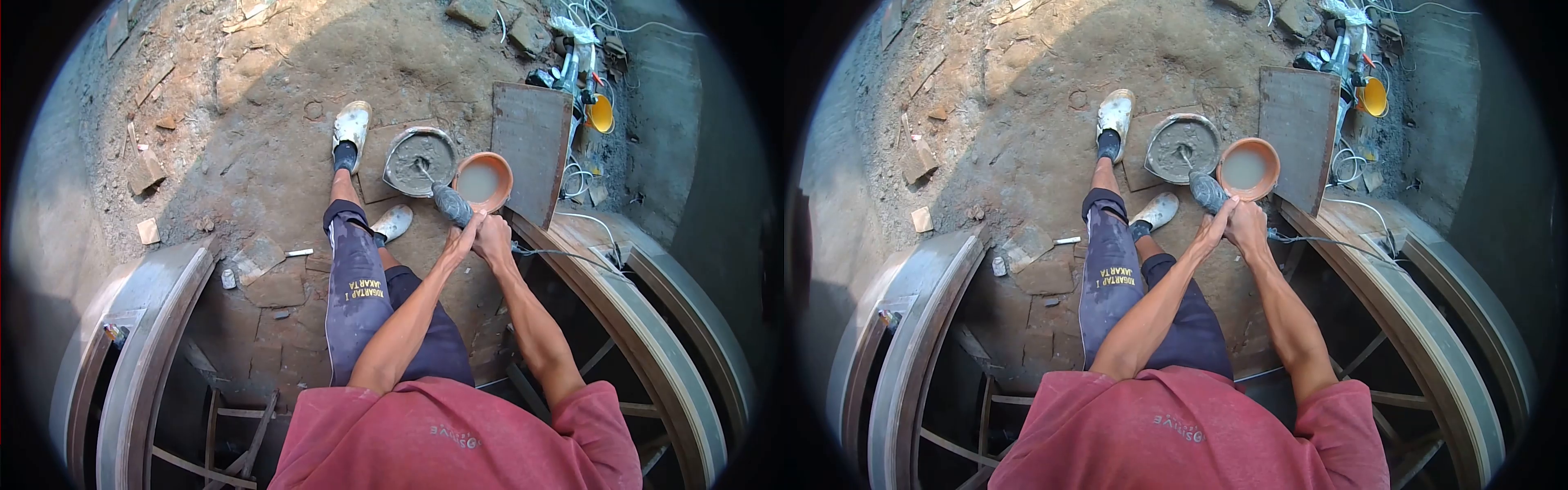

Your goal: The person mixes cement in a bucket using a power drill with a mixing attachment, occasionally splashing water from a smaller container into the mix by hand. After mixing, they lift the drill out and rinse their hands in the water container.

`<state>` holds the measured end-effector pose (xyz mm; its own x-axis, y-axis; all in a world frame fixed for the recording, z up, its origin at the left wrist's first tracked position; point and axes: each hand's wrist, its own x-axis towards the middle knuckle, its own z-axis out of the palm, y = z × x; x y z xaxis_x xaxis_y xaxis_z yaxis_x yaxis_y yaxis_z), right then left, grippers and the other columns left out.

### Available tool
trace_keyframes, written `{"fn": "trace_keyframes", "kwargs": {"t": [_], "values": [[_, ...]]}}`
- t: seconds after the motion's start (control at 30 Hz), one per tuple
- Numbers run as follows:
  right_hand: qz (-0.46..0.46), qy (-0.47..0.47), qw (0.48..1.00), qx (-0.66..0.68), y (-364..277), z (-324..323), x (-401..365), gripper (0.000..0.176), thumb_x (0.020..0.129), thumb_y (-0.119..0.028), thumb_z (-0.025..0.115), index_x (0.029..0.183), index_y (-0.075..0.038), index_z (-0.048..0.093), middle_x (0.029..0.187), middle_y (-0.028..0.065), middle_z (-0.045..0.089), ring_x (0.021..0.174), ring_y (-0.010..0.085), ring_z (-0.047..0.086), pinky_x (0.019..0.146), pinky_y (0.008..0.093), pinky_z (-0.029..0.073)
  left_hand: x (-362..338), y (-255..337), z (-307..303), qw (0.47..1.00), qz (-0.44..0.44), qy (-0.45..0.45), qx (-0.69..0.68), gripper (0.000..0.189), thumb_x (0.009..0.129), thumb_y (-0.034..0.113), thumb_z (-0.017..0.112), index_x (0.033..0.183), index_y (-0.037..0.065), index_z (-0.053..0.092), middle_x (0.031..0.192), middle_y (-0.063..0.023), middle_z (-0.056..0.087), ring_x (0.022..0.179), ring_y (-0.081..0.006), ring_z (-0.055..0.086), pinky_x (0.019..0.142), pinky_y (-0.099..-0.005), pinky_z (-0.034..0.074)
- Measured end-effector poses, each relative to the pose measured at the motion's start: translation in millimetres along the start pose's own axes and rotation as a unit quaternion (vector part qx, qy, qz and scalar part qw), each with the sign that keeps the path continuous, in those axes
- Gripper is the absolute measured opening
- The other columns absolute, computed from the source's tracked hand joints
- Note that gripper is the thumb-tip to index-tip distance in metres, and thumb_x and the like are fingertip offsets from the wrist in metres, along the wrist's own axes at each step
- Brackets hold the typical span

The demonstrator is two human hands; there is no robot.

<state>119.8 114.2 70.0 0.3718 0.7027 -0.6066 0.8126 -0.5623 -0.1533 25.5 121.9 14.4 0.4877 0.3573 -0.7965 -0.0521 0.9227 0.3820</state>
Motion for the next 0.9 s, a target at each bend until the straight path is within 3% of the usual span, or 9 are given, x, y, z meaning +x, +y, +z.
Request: {"fn": "trace_keyframes", "kwargs": {"t": [0.2,0.4,0.47,0.57,0.7,0.8,0.87,0.9], "values": [[-0.011,0.015,1.0,-0.002,-3,-4,4,0.025,0.07,-0.021,0.069,0.074,0.003,0.066,0.072,0.0267,0.065,0.071,0.0451,0.065,0.065,0.0515,0.054,-3,8,3,1.0,0.013,0.019,0.0,0.053,0.087,0.049,0.063,0.107,0.0,0.063,0.102,-0.0071,0.063,0.096,-0.0153,0.057,0.085,-0.0322,0.046],[-0.015,-0.012,0.999,-0.028,3,0,6,0.021,0.074,-0.021,0.068,0.077,0.0,0.065,0.074,0.0261,0.065,0.073,0.0449,0.065,0.066,0.0525,0.053,-6,13,1,1.0,0.012,-0.01,-0.013,0.056,0.087,0.047,0.065,0.116,0.0,0.06,0.11,-0.0079,0.061,0.101,-0.0154,0.056,0.088,-0.0315,0.046],[-0.021,-0.008,0.999,-0.023,2,-2,7,0.022,0.074,-0.022,0.069,0.077,0.0,0.065,0.074,0.0264,0.065,0.073,0.045,0.065,0.066,0.0524,0.053,-1,11,0,0.999,0.011,-0.029,0.007,0.065,0.089,0.054,0.06,0.123,-0.001,0.057,0.117,-0.0087,0.06,0.109,-0.0165,0.054,0.096,-0.0321,0.042],[-0.038,0.026,0.999,-0.023,2,0,8,0.024,0.07,-0.02,0.069,0.068,0.003,0.064,0.068,0.0264,0.063,0.067,0.0443,0.065,0.061,0.0511,0.053,-3,16,-1,0.999,-0.01,-0.044,0.01,0.066,0.089,0.055,0.06,0.125,-0.001,0.055,0.117,-0.0083,0.059,0.108,-0.016,0.054,0.096,-0.0319,0.042],[-0.053,0.032,0.998,-0.009,-1,-5,8,0.025,0.071,-0.021,0.069,0.068,0.003,0.064,0.069,0.0267,0.063,0.067,0.0444,0.065,0.061,0.0515,0.053,5,1,-5,0.998,0.007,-0.058,-0.024,0.069,0.089,0.056,0.061,0.129,0.0,0.052,0.119,-0.0077,0.058,0.109,-0.0168,0.055,0.096,-0.0337,0.043],[-0.034,0.032,0.999,-0.028,-1,-6,13,0.023,0.07,-0.021,0.069,0.073,0.002,0.066,0.071,0.0268,0.064,0.069,0.0438,0.066,0.063,0.051,0.053,3,-1,-11,0.989,-0.054,-0.11,-0.086,0.082,0.086,0.068,0.058,0.133,0.003,0.048,0.122,-0.0095,0.057,0.113,-0.0192,0.054,0.097,-0.0362,0.043],[-0.046,0.014,0.997,-0.058,-3,-12,17,0.023,0.069,-0.02,0.068,0.078,0.001,0.068,0.074,0.0266,0.065,0.07,0.0426,0.067,0.065,0.0499,0.054,0,4,-13,0.959,-0.047,-0.111,-0.257,0.088,0.08,0.08,0.052,0.129,0.007,0.049,0.124,-0.0098,0.055,0.113,-0.0202,0.055,0.097,-0.0387,0.045],[-0.038,0.01,0.998,-0.053,-3,-10,18,0.024,0.068,-0.02,0.069,0.08,0.0,0.069,0.076,0.0264,0.066,0.071,0.0417,0.067,0.067,0.049,0.054,-2,10,-14,0.951,-0.036,-0.125,-0.281,0.101,0.074,0.09,0.041,0.134,0.008,0.044,0.125,-0.0097,0.053,0.115,-0.0223,0.053,0.1,-0.0434,0.044]]}}
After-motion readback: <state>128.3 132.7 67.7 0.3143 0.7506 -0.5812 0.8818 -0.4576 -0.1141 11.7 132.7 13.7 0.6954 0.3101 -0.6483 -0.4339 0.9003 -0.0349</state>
